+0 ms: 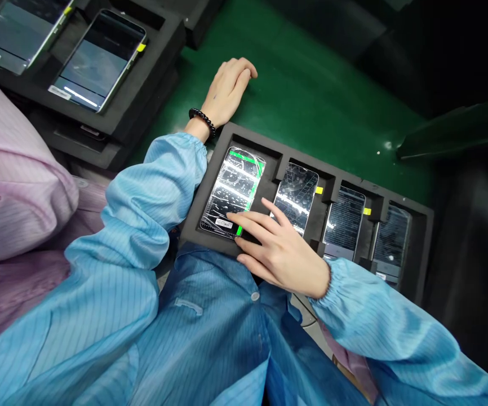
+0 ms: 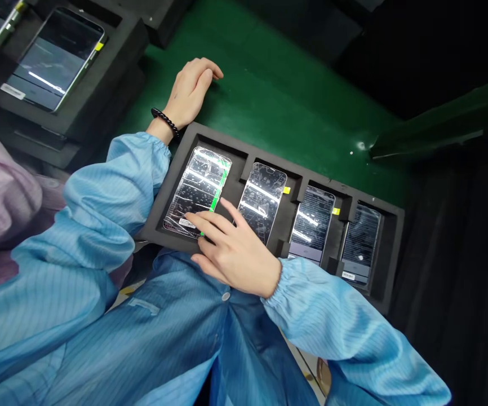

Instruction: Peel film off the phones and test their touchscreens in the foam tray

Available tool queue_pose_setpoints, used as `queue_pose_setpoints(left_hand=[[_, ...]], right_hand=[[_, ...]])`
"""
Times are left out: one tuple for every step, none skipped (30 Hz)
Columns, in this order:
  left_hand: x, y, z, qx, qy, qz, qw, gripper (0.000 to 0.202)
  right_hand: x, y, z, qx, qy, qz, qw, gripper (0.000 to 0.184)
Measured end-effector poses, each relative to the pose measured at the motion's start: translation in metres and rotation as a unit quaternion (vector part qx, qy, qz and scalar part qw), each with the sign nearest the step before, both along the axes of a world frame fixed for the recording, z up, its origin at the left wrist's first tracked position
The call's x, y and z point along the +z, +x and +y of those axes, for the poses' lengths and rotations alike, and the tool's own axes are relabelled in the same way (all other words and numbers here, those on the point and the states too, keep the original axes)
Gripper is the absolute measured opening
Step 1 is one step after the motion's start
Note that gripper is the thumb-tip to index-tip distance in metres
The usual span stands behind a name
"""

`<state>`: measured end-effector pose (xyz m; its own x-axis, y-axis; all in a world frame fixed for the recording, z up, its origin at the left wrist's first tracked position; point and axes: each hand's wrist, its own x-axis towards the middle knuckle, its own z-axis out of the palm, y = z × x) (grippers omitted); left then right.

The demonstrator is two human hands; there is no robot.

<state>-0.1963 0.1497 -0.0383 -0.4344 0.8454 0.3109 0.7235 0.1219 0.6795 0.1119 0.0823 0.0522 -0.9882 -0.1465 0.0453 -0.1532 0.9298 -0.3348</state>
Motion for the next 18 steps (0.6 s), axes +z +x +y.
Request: queue_pose_setpoints(left_hand=[[-0.001, 0.000, 0.000, -0.002, 0.002, 0.000, 1.000, 0.022], [-0.001, 0.000, -0.001, -0.004, 0.007, 0.002, 1.000, 0.022], [-0.002, 0.000, -0.001, -0.007, 0.015, 0.003, 1.000, 0.024], [-0.002, 0.000, -0.002, -0.010, 0.027, 0.004, 1.000, 0.027], [-0.003, 0.001, -0.003, -0.013, 0.039, 0.006, 0.999, 0.030], [-0.003, 0.002, -0.004, -0.015, 0.049, 0.006, 0.999, 0.032], [-0.004, 0.002, -0.004, -0.016, 0.058, 0.006, 0.998, 0.033], [-0.004, 0.003, -0.005, -0.018, 0.062, 0.005, 0.998, 0.033], [-0.005, 0.003, -0.005, -0.020, 0.062, 0.003, 0.998, 0.033], [-0.005, 0.003, -0.005, -0.022, 0.060, 0.002, 0.998, 0.033], [-0.006, 0.002, -0.005, -0.023, 0.058, 0.001, 0.998, 0.034], [-0.006, 0.002, -0.005, -0.025, 0.057, 0.000, 0.998, 0.036], [-0.006, 0.002, -0.005, -0.025, 0.057, 0.001, 0.998, 0.038], [-0.006, 0.002, -0.005, -0.025, 0.056, 0.002, 0.998, 0.040], [-0.006, 0.002, -0.005, -0.025, 0.056, 0.003, 0.998, 0.043], [-0.006, 0.002, -0.005, -0.025, 0.055, 0.005, 0.998, 0.045], [-0.006, 0.002, -0.005, -0.025, 0.054, 0.006, 0.998, 0.048], [-0.006, 0.003, -0.005, -0.026, 0.052, 0.007, 0.998, 0.050]], right_hand=[[0.001, 0.000, 0.001, -0.003, -0.010, -0.002, 1.000, 0.036], [0.002, -0.001, 0.004, -0.009, -0.016, -0.002, 1.000, 0.035], [0.004, -0.002, 0.008, -0.020, -0.019, -0.002, 1.000, 0.034], [0.005, -0.004, 0.012, -0.033, -0.017, -0.002, 0.999, 0.032], [0.006, -0.007, 0.016, -0.047, -0.010, -0.004, 0.999, 0.031], [0.007, -0.010, 0.019, -0.058, -0.001, -0.009, 0.998, 0.033], [0.006, -0.013, 0.021, -0.064, 0.009, -0.018, 0.998, 0.040], [0.005, -0.017, 0.022, -0.063, 0.017, -0.029, 0.997, 0.050], [0.003, -0.021, 0.022, -0.055, 0.021, -0.038, 0.998, 0.061], [0.001, -0.025, 0.021, -0.043, 0.021, -0.045, 0.998, 0.070], [-0.002, -0.028, 0.020, -0.033, 0.018, -0.049, 0.998, 0.076], [-0.005, -0.031, 0.019, -0.027, 0.014, -0.050, 0.998, 0.081], [-0.007, -0.033, 0.018, -0.025, 0.010, -0.047, 0.999, 0.083], [-0.009, -0.034, 0.018, -0.026, 0.007, -0.042, 0.999, 0.085], [-0.011, -0.034, 0.018, -0.031, 0.008, -0.036, 0.999, 0.084], [-0.012, -0.034, 0.019, -0.038, 0.012, -0.027, 0.999, 0.083], [-0.012, -0.034, 0.021, -0.041, 0.015, -0.019, 0.999, 0.081], [-0.011, -0.034, 0.023, -0.040, 0.016, -0.014, 0.999, 0.079]])
